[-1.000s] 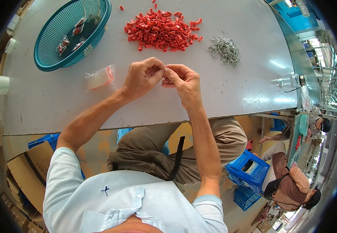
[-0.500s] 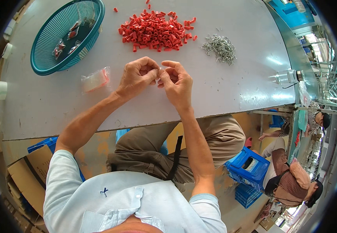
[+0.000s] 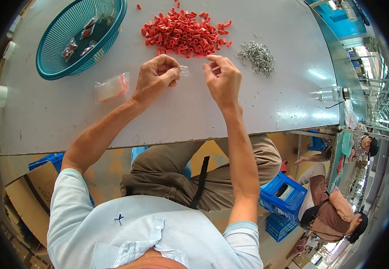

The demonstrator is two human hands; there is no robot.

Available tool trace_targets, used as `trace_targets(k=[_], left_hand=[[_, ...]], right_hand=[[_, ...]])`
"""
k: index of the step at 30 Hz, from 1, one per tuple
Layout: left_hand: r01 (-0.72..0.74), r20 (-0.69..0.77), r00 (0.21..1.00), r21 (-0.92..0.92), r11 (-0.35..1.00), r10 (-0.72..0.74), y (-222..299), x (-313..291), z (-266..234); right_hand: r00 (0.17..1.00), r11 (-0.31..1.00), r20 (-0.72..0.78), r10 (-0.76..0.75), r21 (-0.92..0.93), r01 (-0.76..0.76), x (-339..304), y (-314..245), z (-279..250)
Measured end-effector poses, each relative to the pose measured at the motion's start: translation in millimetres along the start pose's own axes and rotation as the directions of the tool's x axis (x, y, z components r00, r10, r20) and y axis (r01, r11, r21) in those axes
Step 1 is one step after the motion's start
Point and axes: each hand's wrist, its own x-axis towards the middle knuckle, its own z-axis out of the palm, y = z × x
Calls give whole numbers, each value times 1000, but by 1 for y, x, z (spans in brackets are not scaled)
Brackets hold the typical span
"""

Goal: The person packs hardware parts by placing screws and plastic anchors into small plastic bags and sealing the bags by hand.

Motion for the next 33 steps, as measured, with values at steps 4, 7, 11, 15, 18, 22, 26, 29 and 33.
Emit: trace_targets(k=[4, 7, 11, 15, 18, 22, 26, 29, 33], left_hand=[[16, 15, 1000, -49, 999, -15, 1, 0, 0], [9, 21, 1000, -76, 997, -7, 1, 1, 2], [-25, 15, 1000, -20, 999, 26, -3, 1, 0], [-113, -28, 993, 134, 985, 117, -13, 1, 2], [-147, -4, 989, 187, 971, 151, -8, -1, 6], [-258, 8, 964, 245, 935, 264, -7, -6, 8], [-376, 57, 926, 253, 891, 374, -7, -9, 9], [-343, 5, 938, 171, 924, 348, -8, -11, 13], [-211, 50, 977, 183, 960, 206, -7, -13, 6]], right_hand=[[972, 969, 157, -175, -149, 199, 18, 7, 11], [954, 932, 180, -241, -231, 279, 26, 14, 16], [957, 923, 205, -204, -285, 258, 25, 10, 15], [981, 982, 172, 86, 151, -112, -5, -26, -2], [968, 850, 187, 166, 471, -237, -33, -43, -8], [945, 797, 251, 211, 516, -315, -34, -43, 5], [928, 768, 297, 224, 532, -356, -31, -36, 8], [899, 692, 343, 272, 579, -431, -33, -31, 9], [879, 590, 385, 282, 653, -475, -41, -29, 6]])
